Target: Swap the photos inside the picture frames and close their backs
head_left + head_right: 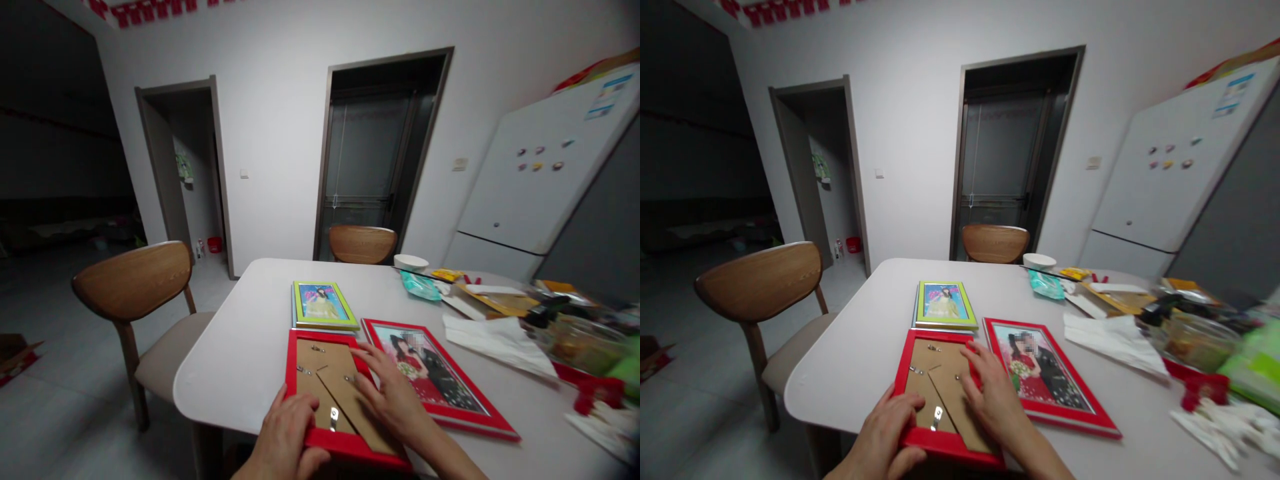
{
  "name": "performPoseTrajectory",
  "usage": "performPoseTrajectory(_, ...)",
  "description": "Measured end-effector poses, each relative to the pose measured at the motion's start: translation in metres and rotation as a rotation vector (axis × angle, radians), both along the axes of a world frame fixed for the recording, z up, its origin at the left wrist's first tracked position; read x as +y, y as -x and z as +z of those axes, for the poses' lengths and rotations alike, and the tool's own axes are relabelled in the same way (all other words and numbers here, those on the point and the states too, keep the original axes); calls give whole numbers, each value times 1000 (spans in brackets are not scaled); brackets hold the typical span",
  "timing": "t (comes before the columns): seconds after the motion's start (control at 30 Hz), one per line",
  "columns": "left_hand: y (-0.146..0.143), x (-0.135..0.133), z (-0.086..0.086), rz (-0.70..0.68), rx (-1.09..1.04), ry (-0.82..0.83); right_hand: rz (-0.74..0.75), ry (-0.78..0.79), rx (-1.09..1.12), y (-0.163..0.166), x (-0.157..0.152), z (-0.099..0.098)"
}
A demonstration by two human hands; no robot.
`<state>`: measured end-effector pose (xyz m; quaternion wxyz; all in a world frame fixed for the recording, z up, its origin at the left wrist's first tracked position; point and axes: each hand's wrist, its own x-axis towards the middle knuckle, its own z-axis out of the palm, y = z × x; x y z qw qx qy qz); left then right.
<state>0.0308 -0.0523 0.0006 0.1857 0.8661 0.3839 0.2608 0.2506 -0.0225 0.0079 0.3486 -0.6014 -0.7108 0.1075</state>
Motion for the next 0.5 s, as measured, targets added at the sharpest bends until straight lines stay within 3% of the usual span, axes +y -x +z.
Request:
performPoseTrajectory(0.1, 2, -3, 20, 85, -118, 72, -152, 2, 208, -23, -7, 8)
performPoseTrajectory(0.2, 2, -5, 34, 134, -300, 178, -199, 149, 544, -24, -15, 2)
performPoseTrajectory(0.37, -12, -11, 42, 76, -739, 400, 126, 626, 1189, 29, -28, -13)
performPoseTrajectory(0.43, -23, -16, 39, -5, -880, 500, 243, 653, 1414, 51, -31, -11)
performPoseTrajectory(0.5, -33, -20, 34, -58, -961, 555, 320, 569, 1543, 64, -33, -4)
